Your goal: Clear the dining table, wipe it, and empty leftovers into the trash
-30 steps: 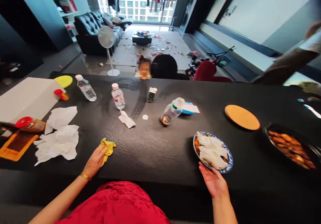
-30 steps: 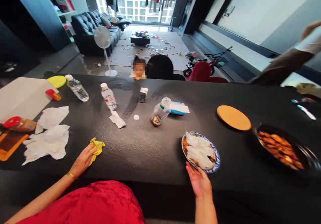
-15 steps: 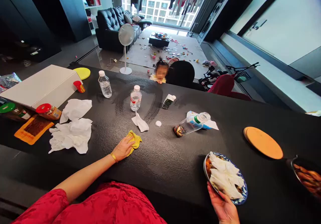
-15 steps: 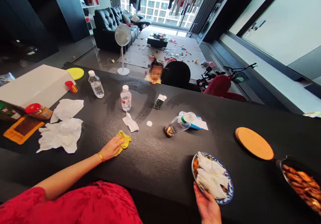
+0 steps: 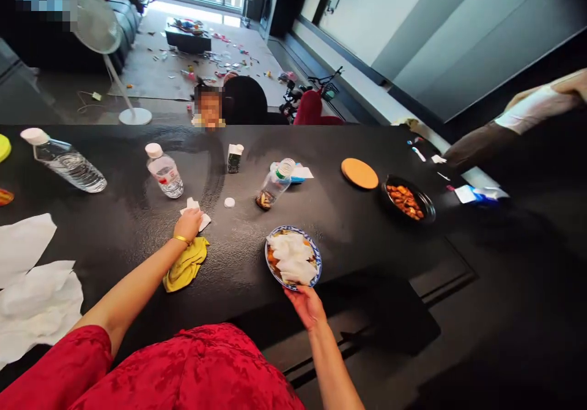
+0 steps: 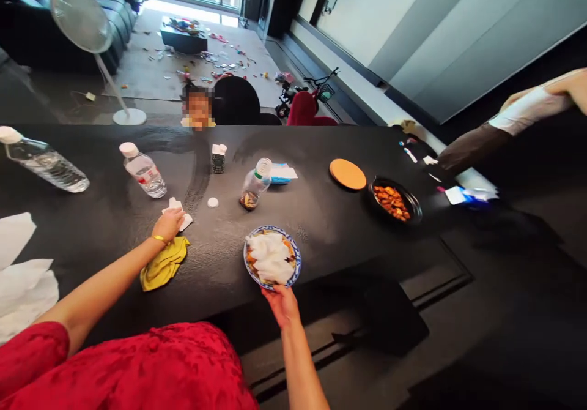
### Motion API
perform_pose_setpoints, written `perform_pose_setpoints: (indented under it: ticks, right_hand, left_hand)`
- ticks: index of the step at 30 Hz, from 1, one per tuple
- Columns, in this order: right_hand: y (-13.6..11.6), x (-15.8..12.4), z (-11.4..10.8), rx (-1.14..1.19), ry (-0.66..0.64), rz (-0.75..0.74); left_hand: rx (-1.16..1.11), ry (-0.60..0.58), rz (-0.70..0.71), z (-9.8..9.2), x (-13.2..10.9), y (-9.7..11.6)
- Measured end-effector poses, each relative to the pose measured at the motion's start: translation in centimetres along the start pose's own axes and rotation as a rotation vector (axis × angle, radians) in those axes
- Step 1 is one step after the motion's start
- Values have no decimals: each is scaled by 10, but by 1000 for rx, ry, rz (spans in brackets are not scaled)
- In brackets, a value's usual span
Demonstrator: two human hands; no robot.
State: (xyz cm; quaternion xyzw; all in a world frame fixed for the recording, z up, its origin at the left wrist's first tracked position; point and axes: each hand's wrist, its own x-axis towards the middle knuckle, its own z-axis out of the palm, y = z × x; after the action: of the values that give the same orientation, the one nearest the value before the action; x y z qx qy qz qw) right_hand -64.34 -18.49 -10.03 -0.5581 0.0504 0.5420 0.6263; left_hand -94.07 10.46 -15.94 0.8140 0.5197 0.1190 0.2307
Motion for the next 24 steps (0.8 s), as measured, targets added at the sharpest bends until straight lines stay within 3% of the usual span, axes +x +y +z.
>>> perform_pose_setpoints:
  ticks: [4,7,10,13,17,24]
  right_hand:
    - [29,-10,22,1,-47,45]
    - [42,-10,38,-52,-97,80]
    - [49,-6,49,-130,-153,102]
    - [53,-3,55,-195,-202,123]
    - [54,-3,55,-212,-229,141]
    - [57,-1,51,-139,-219,168]
  left_hand:
    - [-37,-37,51,-7,-6,16]
    - [-212,-4,143,-19,-11,60]
    - [-398,39,340,-24,-17,113]
    - [-312,-28,455,-15,-22,141]
    - [-60,-126,514,-3,-25,135]
    - [123,-84,552,-6,-24,128]
